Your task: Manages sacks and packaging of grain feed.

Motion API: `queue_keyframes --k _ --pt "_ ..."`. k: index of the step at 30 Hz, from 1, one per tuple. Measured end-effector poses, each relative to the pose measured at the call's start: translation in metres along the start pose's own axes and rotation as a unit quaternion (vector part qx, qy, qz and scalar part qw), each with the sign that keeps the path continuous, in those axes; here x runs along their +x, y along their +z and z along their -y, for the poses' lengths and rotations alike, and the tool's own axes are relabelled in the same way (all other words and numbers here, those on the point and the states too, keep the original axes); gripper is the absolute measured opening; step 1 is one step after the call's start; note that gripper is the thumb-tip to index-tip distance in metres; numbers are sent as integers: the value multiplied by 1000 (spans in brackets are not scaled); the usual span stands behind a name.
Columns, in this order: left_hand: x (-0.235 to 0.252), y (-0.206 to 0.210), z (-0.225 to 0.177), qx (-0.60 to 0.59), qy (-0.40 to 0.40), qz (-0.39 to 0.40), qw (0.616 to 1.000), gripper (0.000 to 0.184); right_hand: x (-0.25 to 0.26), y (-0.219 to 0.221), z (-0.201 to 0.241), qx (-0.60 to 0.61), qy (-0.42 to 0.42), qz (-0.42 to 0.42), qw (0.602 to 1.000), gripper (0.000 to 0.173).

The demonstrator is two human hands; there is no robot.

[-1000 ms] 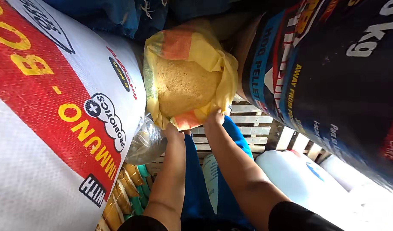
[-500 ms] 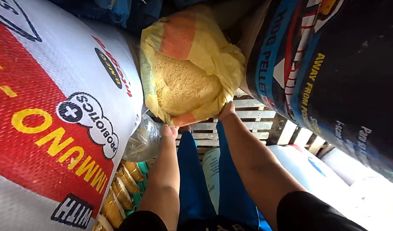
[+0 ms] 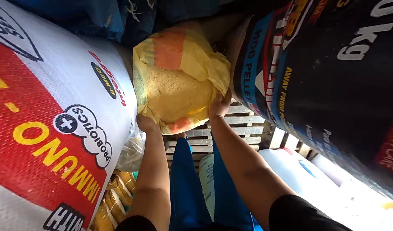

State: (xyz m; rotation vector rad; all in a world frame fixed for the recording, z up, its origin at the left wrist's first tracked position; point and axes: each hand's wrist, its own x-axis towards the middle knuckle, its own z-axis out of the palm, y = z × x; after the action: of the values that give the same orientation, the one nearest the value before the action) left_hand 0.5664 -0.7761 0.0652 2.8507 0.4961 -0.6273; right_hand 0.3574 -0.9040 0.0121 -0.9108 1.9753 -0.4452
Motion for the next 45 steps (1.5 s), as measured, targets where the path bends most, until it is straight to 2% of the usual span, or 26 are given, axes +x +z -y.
queue_keyframes --k 2,3,4,5,7,8,10,12,14,15,17,19,21,24,26,28,30,32,33,34,36,38,40,41,43,45 --pt "-29 -7 -21 -15 -18 -57 998 46 4 -1 2 20 5 -2 1000 48" --pt "-53 -10 -31 -69 24 -89 993 48 5 -2 3 35 7 -6 999 46" --pt "-75 -8 -38 -121 124 -96 980 48 5 -2 4 52 11 -8 999 45" --pt "-90 1 -42 -134 261 -64 954 46 6 -2 3 65 12 -9 998 45" --pt "-104 25 -56 -1 500 18 866 46 6 -3 0 77 13 -10 997 45" --pt "-106 38 -69 90 586 36 805 49 5 -4 4 80 16 -13 997 44" --pt "-100 59 -104 192 696 43 690 65 6 -6 14 95 32 -28 995 41" --pt "-84 73 -149 219 769 69 597 69 9 -7 22 93 58 -42 993 39" --pt "-65 84 -200 226 821 122 510 41 12 -11 24 73 66 -34 995 42" --pt "-62 84 -228 263 818 168 482 31 15 -14 22 70 62 -18 995 43" --pt "-67 77 -277 366 761 274 461 25 21 -23 13 101 53 45 992 43" --pt "-70 80 -311 414 693 343 481 31 33 -36 -4 197 69 157 965 45" --pt "-72 86 -329 459 625 375 509 46 45 -42 -16 246 117 223 936 48" --pt "-64 98 -336 480 570 376 550 55 56 -25 -23 215 123 181 952 44" --pt "-65 105 -334 429 571 338 613 49 55 -13 -15 95 110 97 985 43" --pt "-75 108 -316 338 605 234 681 35 42 -14 -1 -38 126 39 991 49" --pt "-79 98 -288 217 666 108 706 30 23 -20 14 -87 131 5 988 48" --pt "-75 77 -250 91 692 -8 716 30 0 -24 19 -87 84 -59 991 40" --pt "-70 61 -227 55 682 -38 728 30 -12 -25 25 -111 29 -69 991 40" --pt "-65 45 -207 54 654 -51 753 33 -21 -25 31 -139 -32 -55 988 43" --pt "-53 21 -169 105 567 -48 816 54 -28 -16 45 -214 -153 0 965 50" --pt "-35 14 -147 152 484 -57 860 72 -16 7 68 -261 -230 49 936 65" --pt "-17 10 -144 184 457 -53 869 66 6 34 95 -282 -284 84 913 75" --pt "-10 4 -149 192 458 -40 867 62 19 45 106 -292 -315 94 898 74" --pt "4 -6 -162 211 460 -25 862 56 48 62 126 -322 -345 124 873 57" --pt "13 -9 -175 232 439 -29 867 49 74 68 141 -354 -320 151 866 39"
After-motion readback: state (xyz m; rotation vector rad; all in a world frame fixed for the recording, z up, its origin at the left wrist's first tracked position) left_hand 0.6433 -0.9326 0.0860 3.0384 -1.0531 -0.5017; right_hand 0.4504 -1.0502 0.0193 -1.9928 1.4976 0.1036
